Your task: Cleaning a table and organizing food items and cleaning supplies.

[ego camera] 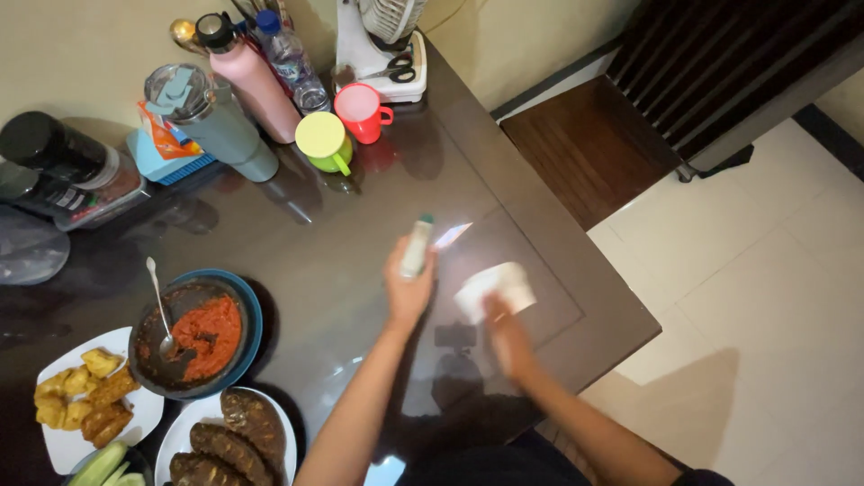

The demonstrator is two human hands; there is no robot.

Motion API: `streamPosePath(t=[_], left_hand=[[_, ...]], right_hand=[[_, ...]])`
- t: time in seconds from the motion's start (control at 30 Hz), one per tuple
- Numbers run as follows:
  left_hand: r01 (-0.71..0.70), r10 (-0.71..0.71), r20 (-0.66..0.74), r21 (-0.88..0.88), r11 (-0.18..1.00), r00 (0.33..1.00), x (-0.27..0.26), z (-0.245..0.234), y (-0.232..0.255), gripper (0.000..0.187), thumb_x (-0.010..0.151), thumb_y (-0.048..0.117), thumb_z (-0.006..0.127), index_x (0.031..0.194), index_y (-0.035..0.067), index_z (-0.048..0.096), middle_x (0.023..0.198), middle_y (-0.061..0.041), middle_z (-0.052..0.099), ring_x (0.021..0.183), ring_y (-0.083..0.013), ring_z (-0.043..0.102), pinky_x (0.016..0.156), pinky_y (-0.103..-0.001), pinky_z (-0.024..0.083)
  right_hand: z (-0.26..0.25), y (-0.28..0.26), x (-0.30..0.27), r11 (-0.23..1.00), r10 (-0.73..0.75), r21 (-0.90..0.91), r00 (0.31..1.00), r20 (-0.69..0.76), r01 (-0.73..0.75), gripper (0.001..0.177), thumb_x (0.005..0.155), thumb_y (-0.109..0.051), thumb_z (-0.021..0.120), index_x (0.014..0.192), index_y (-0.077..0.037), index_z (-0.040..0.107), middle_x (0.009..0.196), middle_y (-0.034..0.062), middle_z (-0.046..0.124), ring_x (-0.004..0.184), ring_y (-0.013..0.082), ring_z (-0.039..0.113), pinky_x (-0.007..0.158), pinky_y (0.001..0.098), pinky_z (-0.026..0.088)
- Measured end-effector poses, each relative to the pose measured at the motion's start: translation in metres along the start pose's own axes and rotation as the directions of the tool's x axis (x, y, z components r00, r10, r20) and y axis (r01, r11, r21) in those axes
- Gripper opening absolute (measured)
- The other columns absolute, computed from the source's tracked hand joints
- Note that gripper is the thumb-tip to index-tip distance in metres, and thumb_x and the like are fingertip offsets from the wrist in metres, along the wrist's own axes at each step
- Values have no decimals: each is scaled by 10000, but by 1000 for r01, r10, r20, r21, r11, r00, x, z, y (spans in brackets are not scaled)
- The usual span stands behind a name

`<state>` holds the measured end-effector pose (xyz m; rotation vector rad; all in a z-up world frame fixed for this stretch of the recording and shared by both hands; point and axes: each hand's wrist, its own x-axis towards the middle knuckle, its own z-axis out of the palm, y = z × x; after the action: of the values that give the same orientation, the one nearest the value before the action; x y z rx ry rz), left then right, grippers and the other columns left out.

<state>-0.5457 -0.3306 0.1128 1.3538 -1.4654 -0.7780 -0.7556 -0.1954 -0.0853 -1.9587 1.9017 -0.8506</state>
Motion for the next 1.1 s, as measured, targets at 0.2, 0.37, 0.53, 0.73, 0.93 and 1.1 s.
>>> streamPosePath(t=[0.2,0.37,0.53,0.73,0.93,1.1], left_hand=[[16,-82,-226,-278,960,971,30,-27,-62,156,999,154,702,1076,42,626,889,17,611,805,-76,568,734,-262,502],[55,-178,-332,-349,936,926,62,-54,-92,163,1014,166,672,1109,42,627,949,-3,640,794,-99,634,727,-277,542],[40,-219,-388,-421,906,895,70,-70,-99,162,1043,171,667,1089,31,598,927,-27,651,804,-117,654,749,-295,576],[89,-212,-344,-340,936,915,69,-53,-89,161,1011,148,699,1054,9,631,891,-28,645,785,-109,633,729,-294,555],[-90,73,-388,-26,996,919,82,-33,-64,298,935,130,790,1153,-1,635,909,-62,658,833,-149,610,804,-313,524],[-74,41,-356,-79,994,933,101,-37,-71,312,930,134,800,1155,29,611,930,-76,666,856,-161,634,813,-310,526]], right_hand=[[-59,-78,18,838,-540,113,785,303,533,470,1000,-155,555,1445,-3,542,1503,181,553,1372,316,543,1142,448,375],[-96,-9,129,985,-59,-144,972,228,94,579,996,-251,522,1508,9,450,1544,214,483,1321,399,528,1079,490,423],[-79,78,184,949,100,-305,994,43,-83,662,1026,-341,516,1542,51,381,1579,264,413,1371,452,461,1106,511,393],[-19,-32,108,976,-216,46,942,259,211,465,933,-345,680,1280,-83,517,1570,266,452,1462,396,430,1197,449,311],[-41,-138,25,804,-593,349,613,522,482,737,957,-350,697,1554,-25,413,1585,198,458,1461,346,426,1181,502,305],[-34,-80,88,749,-655,169,677,335,641,653,990,-430,660,1550,-146,479,1566,22,527,1402,222,544,1178,483,394]])
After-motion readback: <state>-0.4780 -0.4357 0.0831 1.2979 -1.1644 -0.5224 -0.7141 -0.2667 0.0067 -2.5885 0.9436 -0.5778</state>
